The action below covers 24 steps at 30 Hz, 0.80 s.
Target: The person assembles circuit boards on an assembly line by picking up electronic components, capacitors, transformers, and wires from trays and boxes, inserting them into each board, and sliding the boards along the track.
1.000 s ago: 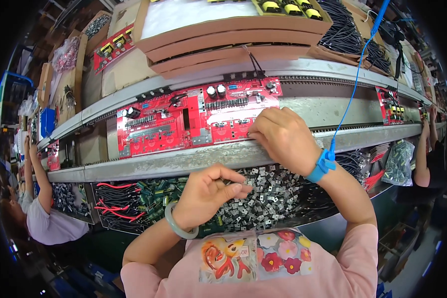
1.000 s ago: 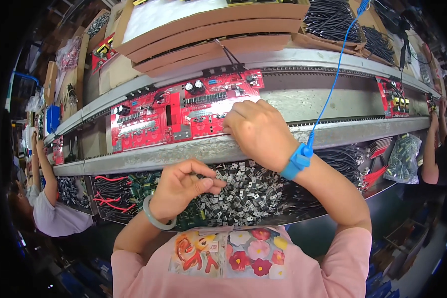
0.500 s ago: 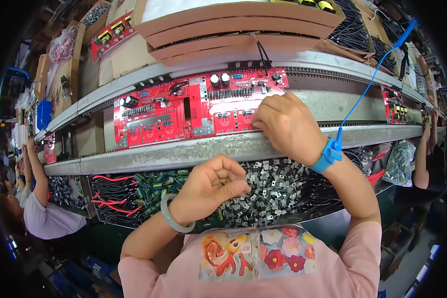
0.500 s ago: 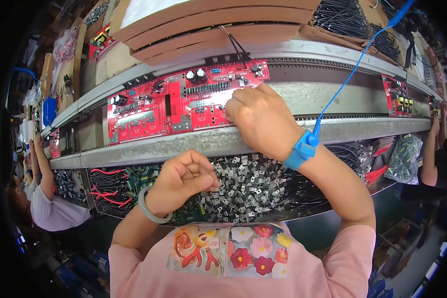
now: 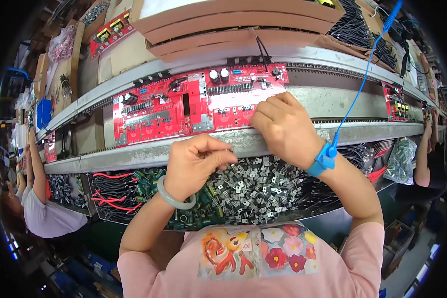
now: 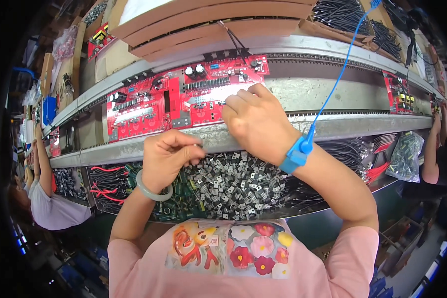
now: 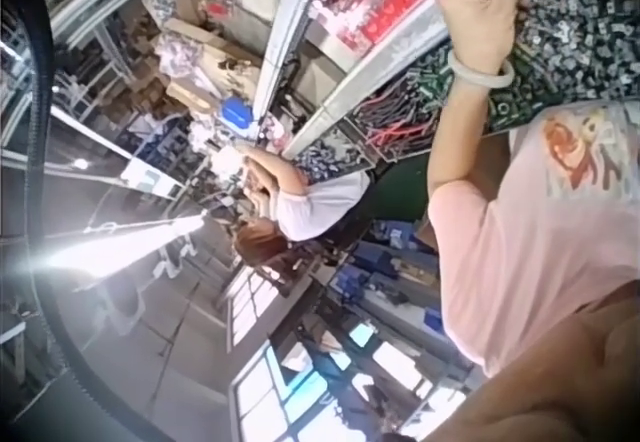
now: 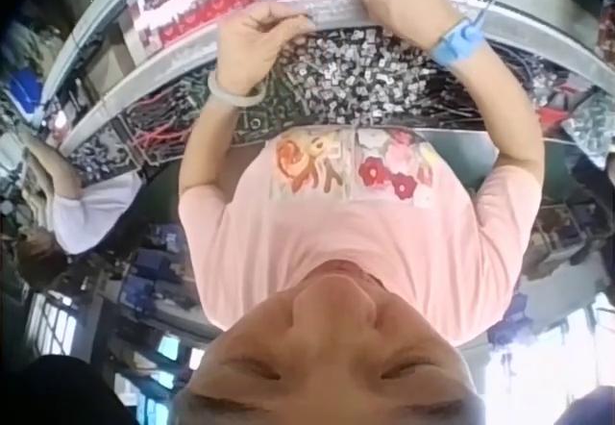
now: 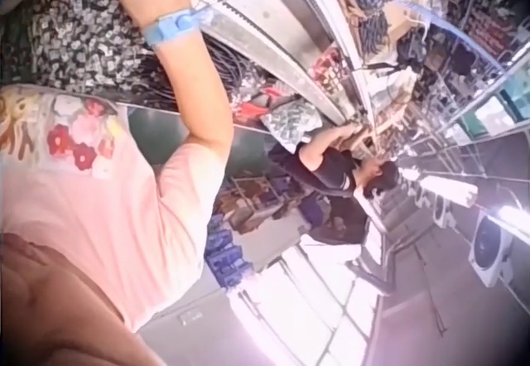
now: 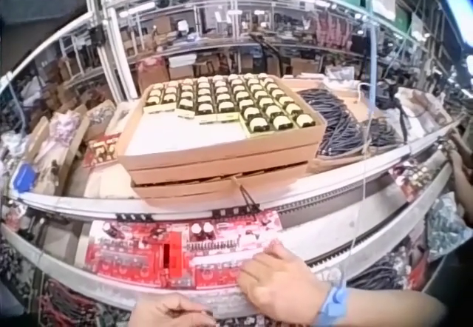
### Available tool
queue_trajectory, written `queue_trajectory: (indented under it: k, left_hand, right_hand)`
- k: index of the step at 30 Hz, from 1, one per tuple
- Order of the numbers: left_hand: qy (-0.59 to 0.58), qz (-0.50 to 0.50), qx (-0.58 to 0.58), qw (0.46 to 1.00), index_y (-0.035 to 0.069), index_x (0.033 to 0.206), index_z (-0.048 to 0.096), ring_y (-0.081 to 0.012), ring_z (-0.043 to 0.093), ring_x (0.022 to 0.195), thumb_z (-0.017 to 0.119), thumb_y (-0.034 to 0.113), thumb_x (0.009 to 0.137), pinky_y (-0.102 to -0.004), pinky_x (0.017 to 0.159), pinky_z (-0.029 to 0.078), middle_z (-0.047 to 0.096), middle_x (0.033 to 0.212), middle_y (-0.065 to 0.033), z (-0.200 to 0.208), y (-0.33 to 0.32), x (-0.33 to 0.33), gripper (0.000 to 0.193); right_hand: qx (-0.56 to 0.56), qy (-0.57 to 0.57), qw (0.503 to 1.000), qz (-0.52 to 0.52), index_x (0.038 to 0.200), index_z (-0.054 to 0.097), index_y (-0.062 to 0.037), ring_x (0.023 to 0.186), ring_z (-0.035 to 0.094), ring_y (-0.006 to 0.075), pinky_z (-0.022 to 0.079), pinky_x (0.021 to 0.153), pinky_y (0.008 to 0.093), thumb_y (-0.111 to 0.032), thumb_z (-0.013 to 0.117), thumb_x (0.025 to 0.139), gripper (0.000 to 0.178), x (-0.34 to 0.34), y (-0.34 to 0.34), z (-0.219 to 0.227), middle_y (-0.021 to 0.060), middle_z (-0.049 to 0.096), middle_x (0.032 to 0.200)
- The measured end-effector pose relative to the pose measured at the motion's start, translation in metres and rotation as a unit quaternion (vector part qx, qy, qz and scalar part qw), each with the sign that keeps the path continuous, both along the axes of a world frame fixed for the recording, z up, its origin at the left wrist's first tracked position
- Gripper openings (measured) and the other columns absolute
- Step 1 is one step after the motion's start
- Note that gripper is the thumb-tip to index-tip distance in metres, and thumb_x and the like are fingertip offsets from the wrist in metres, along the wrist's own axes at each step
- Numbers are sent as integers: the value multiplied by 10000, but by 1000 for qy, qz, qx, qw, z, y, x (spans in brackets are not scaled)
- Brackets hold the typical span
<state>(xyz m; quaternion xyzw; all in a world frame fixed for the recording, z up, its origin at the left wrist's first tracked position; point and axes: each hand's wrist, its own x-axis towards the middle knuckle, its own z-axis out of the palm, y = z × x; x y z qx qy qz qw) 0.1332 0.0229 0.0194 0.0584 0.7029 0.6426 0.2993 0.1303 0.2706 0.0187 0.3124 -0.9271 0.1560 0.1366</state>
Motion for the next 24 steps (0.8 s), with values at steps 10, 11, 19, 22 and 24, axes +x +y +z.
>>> queue_trajectory:
  k: [10, 11, 19, 22, 24]
  left_hand:
    - [395, -13, -118, 911, -10, 1025, 751, -230, 704, 813, 753, -27, 892, -317, 702, 548, 721, 933, -124, -14, 23, -24, 135]
    - [412, -13, -124, 903, -12, 1014, 743, -244, 702, 805, 748, -27, 895, -327, 693, 547, 711, 919, -134, -14, 26, -25, 120]
    - [473, -33, -143, 869, -23, 1007, 714, -308, 692, 788, 742, -22, 897, -375, 684, 552, 681, 900, -152, -19, 35, -26, 113]
    - [482, -32, -147, 863, -23, 1001, 705, -317, 689, 787, 743, -27, 891, -382, 682, 552, 674, 896, -152, -19, 36, -25, 117]
    - [517, -42, -177, 836, -20, 998, 702, -314, 686, 780, 742, -33, 887, -382, 677, 550, 673, 896, -150, -19, 37, -24, 119]
  right_hand:
    - [-29, -167, 984, 58, 1023, 683, -77, 862, 613, 215, 463, 737, 357, -149, 722, 766, 270, 94, -23, 21, 46, 587, 934]
    - [-32, -190, 979, 75, 1004, 685, -73, 882, 614, 216, 467, 744, 353, -137, 710, 775, 239, 95, -21, 20, 50, 586, 952]
    - [-119, -212, 964, 103, 927, 657, -42, 877, 638, 243, 531, 750, 372, -86, 696, 806, 134, 92, -14, 17, 73, 633, 999]
    - [-186, -203, 958, 74, 929, 643, -19, 856, 673, 275, 582, 720, 379, -12, 719, 806, 145, 93, -14, 16, 102, 678, 1040]
    - [-216, -268, 938, 49, 989, 634, 15, 955, 661, 315, 585, 742, 402, -44, 667, 791, 209, 96, -13, 19, 121, 641, 1020]
